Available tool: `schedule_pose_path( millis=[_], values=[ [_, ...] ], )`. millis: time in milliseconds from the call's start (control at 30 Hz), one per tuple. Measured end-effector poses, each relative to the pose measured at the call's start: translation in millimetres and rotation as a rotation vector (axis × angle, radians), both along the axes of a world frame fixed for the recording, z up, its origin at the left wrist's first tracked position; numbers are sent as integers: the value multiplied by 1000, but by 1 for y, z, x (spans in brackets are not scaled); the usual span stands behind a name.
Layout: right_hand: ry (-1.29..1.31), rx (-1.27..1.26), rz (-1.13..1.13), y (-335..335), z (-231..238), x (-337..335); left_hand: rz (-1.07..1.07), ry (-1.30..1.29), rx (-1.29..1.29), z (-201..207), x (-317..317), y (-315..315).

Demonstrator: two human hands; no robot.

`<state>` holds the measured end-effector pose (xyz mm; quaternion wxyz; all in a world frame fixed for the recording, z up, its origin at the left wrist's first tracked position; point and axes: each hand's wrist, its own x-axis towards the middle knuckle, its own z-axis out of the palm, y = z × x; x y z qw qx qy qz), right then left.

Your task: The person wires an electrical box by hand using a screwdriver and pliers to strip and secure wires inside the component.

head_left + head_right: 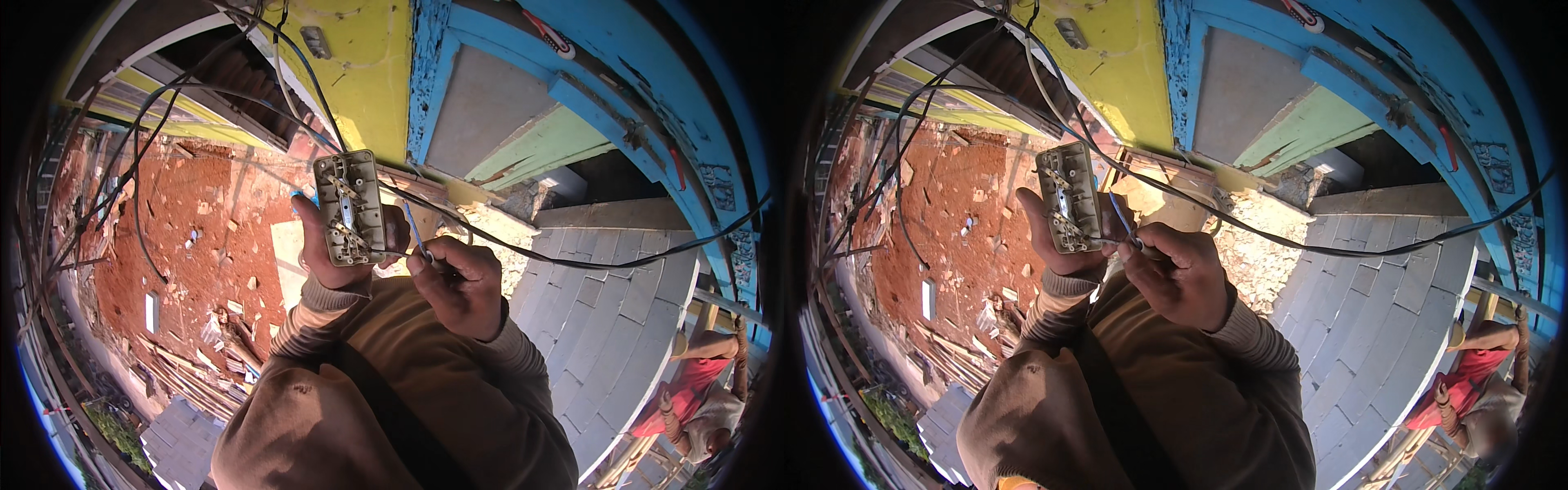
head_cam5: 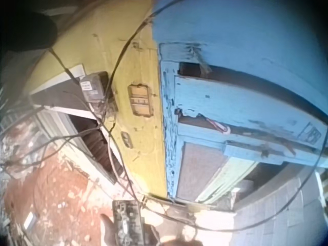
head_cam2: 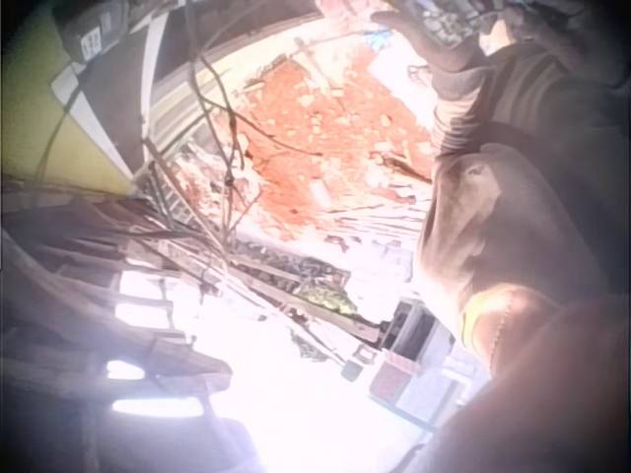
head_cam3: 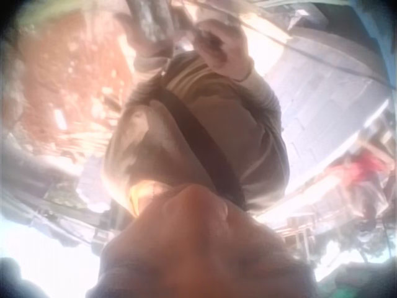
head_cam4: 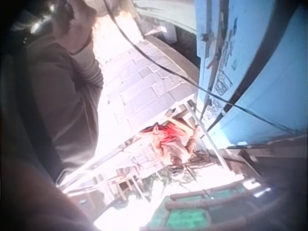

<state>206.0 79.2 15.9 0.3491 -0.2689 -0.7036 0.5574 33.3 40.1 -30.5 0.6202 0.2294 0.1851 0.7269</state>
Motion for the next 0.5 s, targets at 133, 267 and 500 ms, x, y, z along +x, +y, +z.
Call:
schedule_pose_path(
  millis=[133,267,500],
  values=[
    [6,-10,-75,0,-3,-3,116,-3,-160,6,4,-1],
    [-22,-17,-107,-1,-8,-3,273,54,-242,2,11,1],
    [-13,1,-164,-5,-1,-7,220,113,116,-17,6,6]
  ],
)
